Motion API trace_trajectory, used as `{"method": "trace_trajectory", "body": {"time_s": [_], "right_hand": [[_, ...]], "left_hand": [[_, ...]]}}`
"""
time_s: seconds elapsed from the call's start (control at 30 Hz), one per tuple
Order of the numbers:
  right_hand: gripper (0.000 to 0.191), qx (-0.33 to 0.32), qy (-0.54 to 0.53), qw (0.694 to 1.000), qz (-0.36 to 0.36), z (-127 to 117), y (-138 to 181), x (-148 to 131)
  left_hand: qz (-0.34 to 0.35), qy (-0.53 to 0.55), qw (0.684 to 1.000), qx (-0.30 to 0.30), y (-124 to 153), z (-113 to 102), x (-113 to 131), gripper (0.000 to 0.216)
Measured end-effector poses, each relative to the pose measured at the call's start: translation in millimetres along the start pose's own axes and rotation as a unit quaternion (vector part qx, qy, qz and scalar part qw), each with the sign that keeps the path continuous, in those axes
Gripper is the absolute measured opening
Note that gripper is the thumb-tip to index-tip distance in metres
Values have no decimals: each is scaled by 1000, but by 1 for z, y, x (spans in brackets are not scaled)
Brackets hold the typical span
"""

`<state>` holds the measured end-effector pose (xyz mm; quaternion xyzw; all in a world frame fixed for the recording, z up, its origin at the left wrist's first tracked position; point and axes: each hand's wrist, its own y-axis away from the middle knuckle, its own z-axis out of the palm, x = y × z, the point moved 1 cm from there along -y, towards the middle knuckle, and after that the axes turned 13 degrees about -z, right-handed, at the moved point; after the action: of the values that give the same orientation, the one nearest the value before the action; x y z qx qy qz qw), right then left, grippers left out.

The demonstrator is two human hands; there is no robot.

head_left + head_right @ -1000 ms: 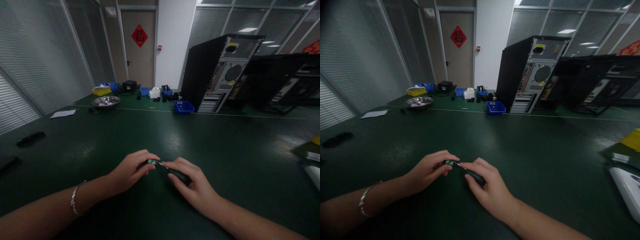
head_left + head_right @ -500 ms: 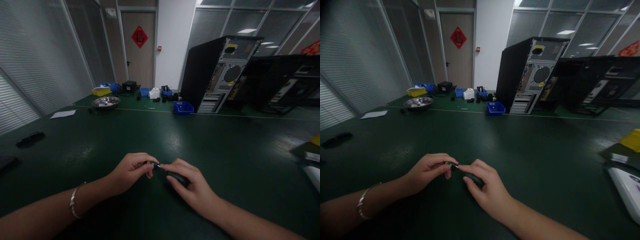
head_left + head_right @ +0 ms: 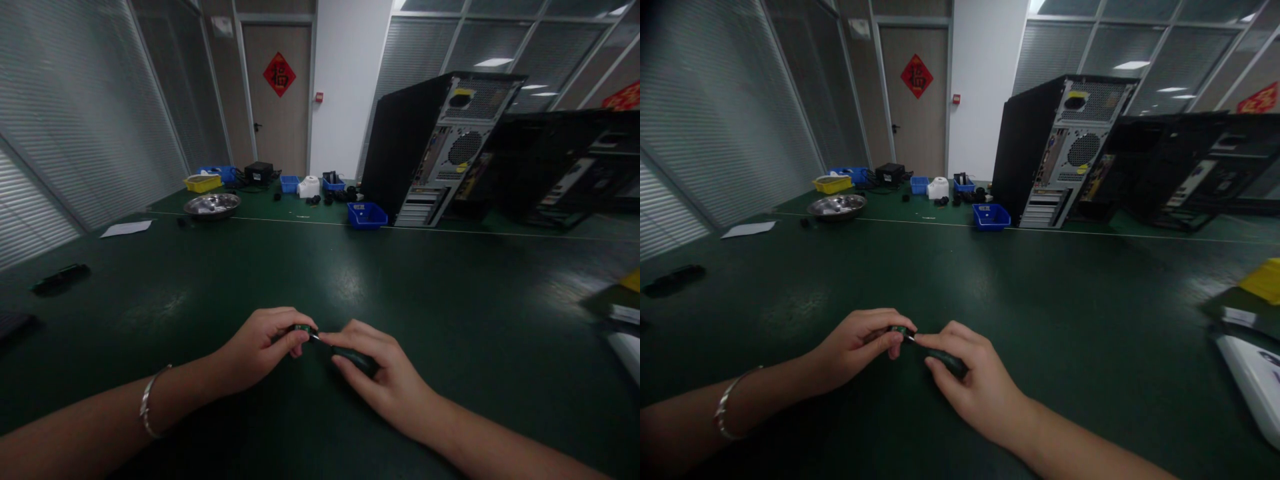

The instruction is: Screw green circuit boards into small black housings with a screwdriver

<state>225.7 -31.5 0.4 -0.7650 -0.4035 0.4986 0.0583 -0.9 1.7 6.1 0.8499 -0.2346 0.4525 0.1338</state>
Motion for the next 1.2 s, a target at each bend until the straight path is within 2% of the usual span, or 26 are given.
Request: {"method": "trace_trajectory", "body": {"time_s": [0.43,0.7,0.87,0.93,1.07,1.2], "right_hand": [[30,2,-16,1000,-11,-2,-2,1],[31,-6,9,1000,-11,-2,0,1],[29,27,35,999,3,-4,-1,4],[28,47,42,998,12,-5,-1,5],[27,67,45,996,21,-6,-2,7],[27,63,36,997,19,-6,-2,8]], "left_hand": [[33,0,997,-71,-5,-9,4,23],[22,-4,998,-50,-5,-11,-2,23],[22,1,1000,-15,-6,-14,-1,24],[31,-24,998,-39,-4,-13,4,24],[57,-107,985,-125,2,-11,14,16],[71,-140,977,-143,6,-8,15,11]]}}
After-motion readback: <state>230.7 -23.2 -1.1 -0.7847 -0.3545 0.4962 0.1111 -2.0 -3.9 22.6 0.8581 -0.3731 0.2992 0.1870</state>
